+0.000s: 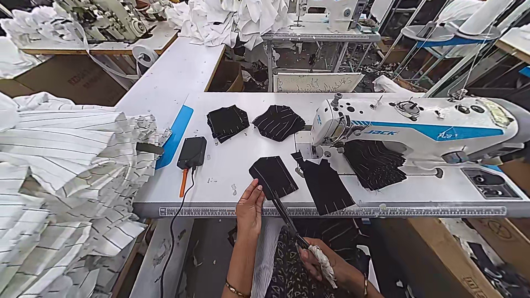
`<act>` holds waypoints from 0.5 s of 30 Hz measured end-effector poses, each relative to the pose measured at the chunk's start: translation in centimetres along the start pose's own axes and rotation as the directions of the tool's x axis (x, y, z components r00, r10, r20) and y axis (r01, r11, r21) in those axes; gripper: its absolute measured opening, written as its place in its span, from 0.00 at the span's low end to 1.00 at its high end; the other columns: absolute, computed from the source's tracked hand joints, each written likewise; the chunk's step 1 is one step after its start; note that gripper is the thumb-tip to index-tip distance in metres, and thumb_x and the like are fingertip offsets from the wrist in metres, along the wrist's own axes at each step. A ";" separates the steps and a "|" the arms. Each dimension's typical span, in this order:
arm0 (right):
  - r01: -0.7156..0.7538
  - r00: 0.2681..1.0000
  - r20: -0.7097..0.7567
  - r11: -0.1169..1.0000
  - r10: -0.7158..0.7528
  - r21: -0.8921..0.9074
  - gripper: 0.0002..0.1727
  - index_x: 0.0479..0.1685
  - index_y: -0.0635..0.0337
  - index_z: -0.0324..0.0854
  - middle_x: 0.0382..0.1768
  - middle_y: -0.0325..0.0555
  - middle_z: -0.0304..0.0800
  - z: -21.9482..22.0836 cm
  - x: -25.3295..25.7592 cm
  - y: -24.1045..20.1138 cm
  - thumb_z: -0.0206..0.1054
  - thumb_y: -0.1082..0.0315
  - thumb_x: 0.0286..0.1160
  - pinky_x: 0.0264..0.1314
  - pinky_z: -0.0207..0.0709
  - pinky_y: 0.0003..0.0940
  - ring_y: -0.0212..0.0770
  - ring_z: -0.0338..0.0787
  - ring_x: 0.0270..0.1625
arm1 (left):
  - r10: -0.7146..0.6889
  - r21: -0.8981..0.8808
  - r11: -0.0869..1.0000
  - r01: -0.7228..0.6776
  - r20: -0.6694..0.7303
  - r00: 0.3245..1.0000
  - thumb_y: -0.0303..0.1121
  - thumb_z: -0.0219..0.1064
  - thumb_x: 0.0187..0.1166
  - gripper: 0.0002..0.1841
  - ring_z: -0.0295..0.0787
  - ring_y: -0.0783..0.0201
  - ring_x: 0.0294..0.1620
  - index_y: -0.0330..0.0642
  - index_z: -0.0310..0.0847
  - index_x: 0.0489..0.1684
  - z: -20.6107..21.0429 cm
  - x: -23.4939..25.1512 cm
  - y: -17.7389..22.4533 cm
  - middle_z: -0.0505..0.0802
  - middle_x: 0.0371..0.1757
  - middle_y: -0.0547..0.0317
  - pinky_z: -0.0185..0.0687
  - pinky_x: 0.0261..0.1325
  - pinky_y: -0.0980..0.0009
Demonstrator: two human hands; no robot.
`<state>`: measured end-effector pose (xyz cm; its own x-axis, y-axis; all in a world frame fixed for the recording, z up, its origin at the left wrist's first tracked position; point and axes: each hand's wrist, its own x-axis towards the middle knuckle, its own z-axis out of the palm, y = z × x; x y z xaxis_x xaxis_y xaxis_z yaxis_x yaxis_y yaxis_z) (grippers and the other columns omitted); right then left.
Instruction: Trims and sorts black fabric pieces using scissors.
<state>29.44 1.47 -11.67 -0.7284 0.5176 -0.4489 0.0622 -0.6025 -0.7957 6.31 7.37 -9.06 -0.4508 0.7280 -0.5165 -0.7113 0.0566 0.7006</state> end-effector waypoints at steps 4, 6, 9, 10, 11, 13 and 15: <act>-0.022 0.998 -0.055 0.995 0.017 -0.092 0.22 0.38 0.47 0.73 0.19 0.24 0.77 0.4 0.4 -0.5 0.73 0.40 0.71 0.25 0.72 0.16 0.21 0.78 0.20 | 0.160 0.175 0.971 -0.166 0.045 0.986 0.15 0.64 0.78 0.14 0.91 0.72 0.35 0.24 0.82 0.60 -0.4 -0.2 -0.9 0.95 0.47 0.54 0.88 0.45 0.77; -0.022 0.998 -0.064 0.994 0.015 -0.111 0.22 0.38 0.47 0.73 0.19 0.24 0.77 0.4 0.7 -0.4 0.73 0.40 0.71 0.25 0.72 0.16 0.21 0.78 0.20 | 0.225 0.229 0.945 -0.235 0.070 0.972 0.14 0.65 0.76 0.15 0.91 0.72 0.34 0.24 0.83 0.61 -0.7 -0.2 -1.3 0.96 0.46 0.53 0.88 0.44 0.76; -0.018 0.996 -0.085 0.993 0.008 -0.117 0.21 0.37 0.47 0.73 0.19 0.24 0.76 0.6 0.9 -0.1 0.73 0.42 0.73 0.25 0.71 0.17 0.21 0.77 0.20 | 0.282 0.272 0.914 -0.301 0.105 0.954 0.13 0.67 0.74 0.16 0.93 0.73 0.36 0.24 0.84 0.60 -1.0 -0.3 -1.7 0.97 0.46 0.54 0.88 0.47 0.77; -0.026 0.995 -0.098 0.992 0.013 -0.125 0.21 0.37 0.47 0.73 0.19 0.23 0.75 0.7 0.9 -0.1 0.72 0.42 0.74 0.24 0.70 0.17 0.20 0.76 0.19 | 0.291 0.278 0.909 -0.312 0.116 0.950 0.13 0.67 0.73 0.17 0.93 0.73 0.37 0.24 0.84 0.61 -1.1 -0.4 -1.9 0.97 0.48 0.53 0.88 0.48 0.77; -0.030 0.993 -0.114 0.991 0.016 -0.128 0.20 0.36 0.47 0.73 0.18 0.23 0.74 0.7 1.0 -0.1 0.72 0.43 0.74 0.23 0.69 0.17 0.20 0.74 0.19 | 0.298 0.282 0.904 -0.321 0.123 0.947 0.13 0.67 0.73 0.17 0.93 0.73 0.38 0.24 0.84 0.61 -1.2 -0.4 -2.0 0.97 0.49 0.53 0.89 0.49 0.77; -0.033 0.990 -0.143 0.988 0.011 -0.149 0.19 0.34 0.47 0.75 0.16 0.23 0.73 0.7 1.1 0.1 0.72 0.43 0.73 0.22 0.68 0.18 0.20 0.73 0.17 | 0.297 0.287 0.902 -0.323 0.132 0.946 0.13 0.67 0.73 0.18 0.93 0.73 0.38 0.23 0.83 0.62 -1.4 -0.4 -2.1 0.96 0.51 0.53 0.88 0.50 0.77; -0.029 0.986 -0.165 0.984 -0.001 -0.176 0.19 0.32 0.48 0.77 0.15 0.23 0.73 0.6 1.0 0.3 0.73 0.44 0.73 0.21 0.68 0.19 0.20 0.73 0.16 | 0.293 0.288 0.902 -0.322 0.140 0.946 0.13 0.66 0.74 0.18 0.92 0.74 0.38 0.23 0.83 0.63 -1.6 -0.3 -2.0 0.96 0.53 0.52 0.88 0.50 0.77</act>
<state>28.28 1.42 -12.11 -0.6056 0.6113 -0.5096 0.2025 -0.5009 -0.8415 7.04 5.89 -11.11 -0.5592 0.8009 -0.2144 -0.3409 0.0136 0.9400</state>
